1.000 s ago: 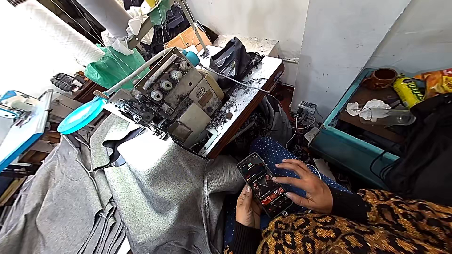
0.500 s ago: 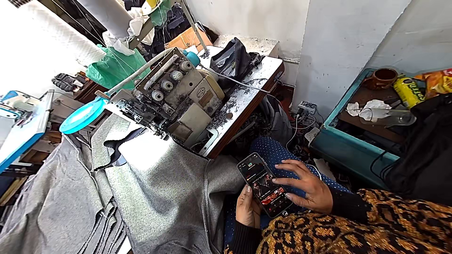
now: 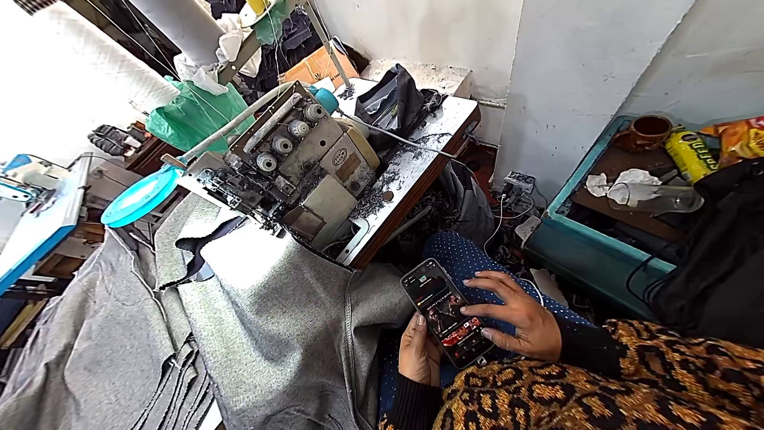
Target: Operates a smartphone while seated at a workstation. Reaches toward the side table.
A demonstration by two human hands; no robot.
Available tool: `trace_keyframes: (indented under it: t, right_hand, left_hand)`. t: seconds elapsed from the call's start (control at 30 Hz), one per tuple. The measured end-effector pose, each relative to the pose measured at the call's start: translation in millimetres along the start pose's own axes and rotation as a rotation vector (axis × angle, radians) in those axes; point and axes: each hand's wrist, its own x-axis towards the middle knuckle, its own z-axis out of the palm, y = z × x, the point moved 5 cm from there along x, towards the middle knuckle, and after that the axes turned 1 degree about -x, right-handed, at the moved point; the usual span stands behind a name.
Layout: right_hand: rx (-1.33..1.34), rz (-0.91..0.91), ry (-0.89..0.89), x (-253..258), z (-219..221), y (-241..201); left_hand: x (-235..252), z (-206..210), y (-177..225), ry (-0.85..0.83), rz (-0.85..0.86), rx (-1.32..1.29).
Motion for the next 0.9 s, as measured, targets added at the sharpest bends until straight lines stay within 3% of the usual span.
trace_keyframes:
  t: [0.23, 0.5, 0.9]
  right_hand:
    - [-0.012, 0.103, -0.094, 2.1, -0.5, -0.6]
    - [0.020, 0.000, -0.031, 0.1, 0.0, -1.5]
    - [0.003, 0.036, -0.072, -1.2, 2.2, 0.3]
  left_hand:
    - [0.7, -1.0, -0.6, -0.005, 0.001, -0.002]
    - [0.7, -1.4, -1.4, -0.006, -0.002, -0.010]
    - [1.4, -1.5, -1.4, -0.013, 0.013, -0.013]
